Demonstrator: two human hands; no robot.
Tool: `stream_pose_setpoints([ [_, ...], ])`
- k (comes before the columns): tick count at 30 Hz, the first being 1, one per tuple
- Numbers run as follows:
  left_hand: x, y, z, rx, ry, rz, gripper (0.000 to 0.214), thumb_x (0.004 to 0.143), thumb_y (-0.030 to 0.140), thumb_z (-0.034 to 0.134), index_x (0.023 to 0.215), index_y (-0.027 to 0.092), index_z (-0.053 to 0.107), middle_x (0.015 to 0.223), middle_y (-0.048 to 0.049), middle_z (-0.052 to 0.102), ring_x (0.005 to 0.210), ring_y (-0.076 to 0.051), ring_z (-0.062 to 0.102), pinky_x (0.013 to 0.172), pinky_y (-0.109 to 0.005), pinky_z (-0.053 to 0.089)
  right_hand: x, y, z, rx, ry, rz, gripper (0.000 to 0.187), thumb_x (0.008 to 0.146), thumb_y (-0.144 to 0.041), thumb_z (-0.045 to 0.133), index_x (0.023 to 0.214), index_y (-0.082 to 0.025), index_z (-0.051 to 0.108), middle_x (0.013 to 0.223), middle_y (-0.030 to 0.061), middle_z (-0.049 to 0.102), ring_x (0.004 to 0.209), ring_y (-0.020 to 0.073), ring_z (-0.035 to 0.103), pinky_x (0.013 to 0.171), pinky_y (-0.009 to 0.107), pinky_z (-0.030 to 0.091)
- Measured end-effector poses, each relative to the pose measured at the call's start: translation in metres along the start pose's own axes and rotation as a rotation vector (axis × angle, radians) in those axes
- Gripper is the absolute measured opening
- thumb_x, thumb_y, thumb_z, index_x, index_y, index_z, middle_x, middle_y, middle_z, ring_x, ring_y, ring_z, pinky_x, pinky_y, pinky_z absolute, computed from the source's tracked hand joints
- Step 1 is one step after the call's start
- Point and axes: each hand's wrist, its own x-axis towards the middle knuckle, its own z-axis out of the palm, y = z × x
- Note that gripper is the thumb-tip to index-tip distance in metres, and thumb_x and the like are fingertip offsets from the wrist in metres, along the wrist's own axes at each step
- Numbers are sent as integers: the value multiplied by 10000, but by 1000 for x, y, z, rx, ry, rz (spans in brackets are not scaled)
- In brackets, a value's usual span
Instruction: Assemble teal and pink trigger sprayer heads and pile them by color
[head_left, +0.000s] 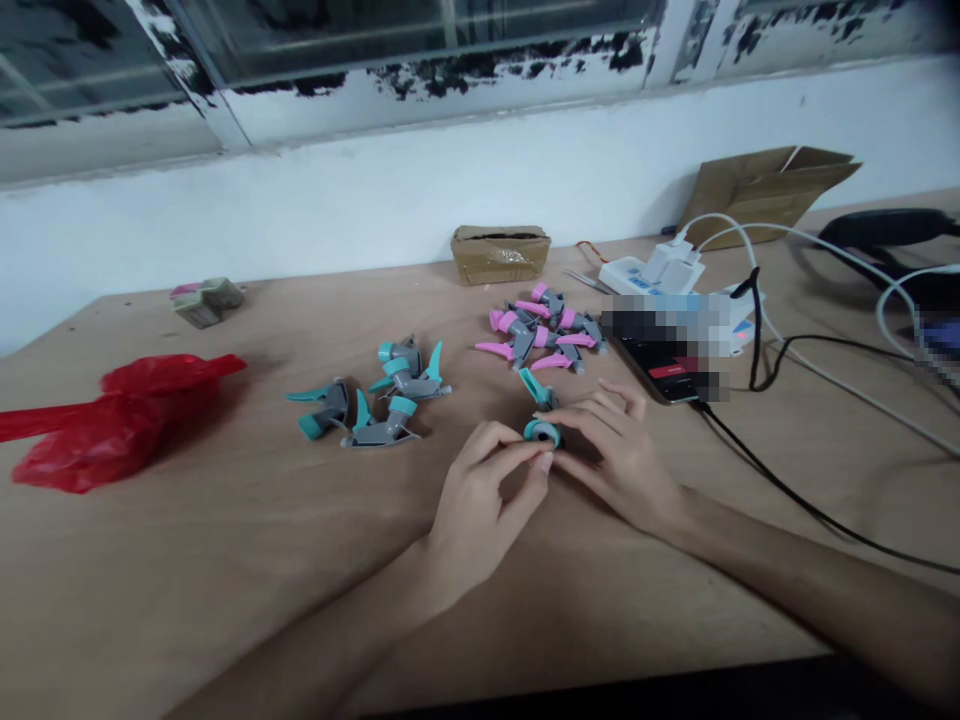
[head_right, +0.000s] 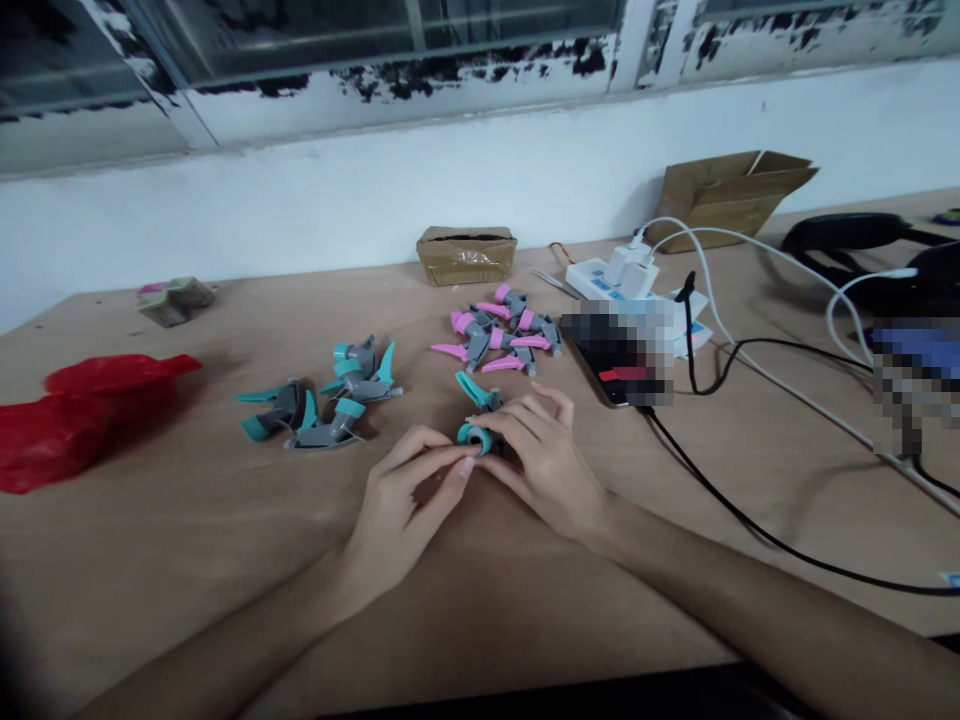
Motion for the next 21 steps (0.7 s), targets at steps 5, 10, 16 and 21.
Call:
stream_pose_setpoints([
  [5,1,-8,-5,44,25,83,211,895,201,488,975,140,674,829,-52,596,814,-148,567,751,-286,478,1,-3,0,-18,8,-8,220,858,-308,559,1064,-230,563,936,17,691,891,172,608,988,423,242],
  [10,14,-20,-30,149,176,122,226,905,233,469,925,155,680,822,-45,600,798,-141,569,765,-287,471,5,-6,2,-45,-31,-43,225,844,-332,577,1037,-216,576,938,16,691,906,173,608,1008,429,222],
  [16,19,-56,-88,251,328,-130,207,884,314,483,934,216,659,901,-36,648,844,-172,606,710,-286,485,34,-8,14,-108,-133,-135,285,854,-357,556,1096,-208,570,1035,41,679,1012,204,575,1014,448,198],
  [21,-10,-81,-122,430,333,-293,235,843,363,511,955,211,651,928,-56,619,790,-196,613,705,-329,509,68,-12,32,-176,-133,-153,258,860,-348,547,1055,-185,592,1024,56,686,1015,219,571,1002,465,189],
])
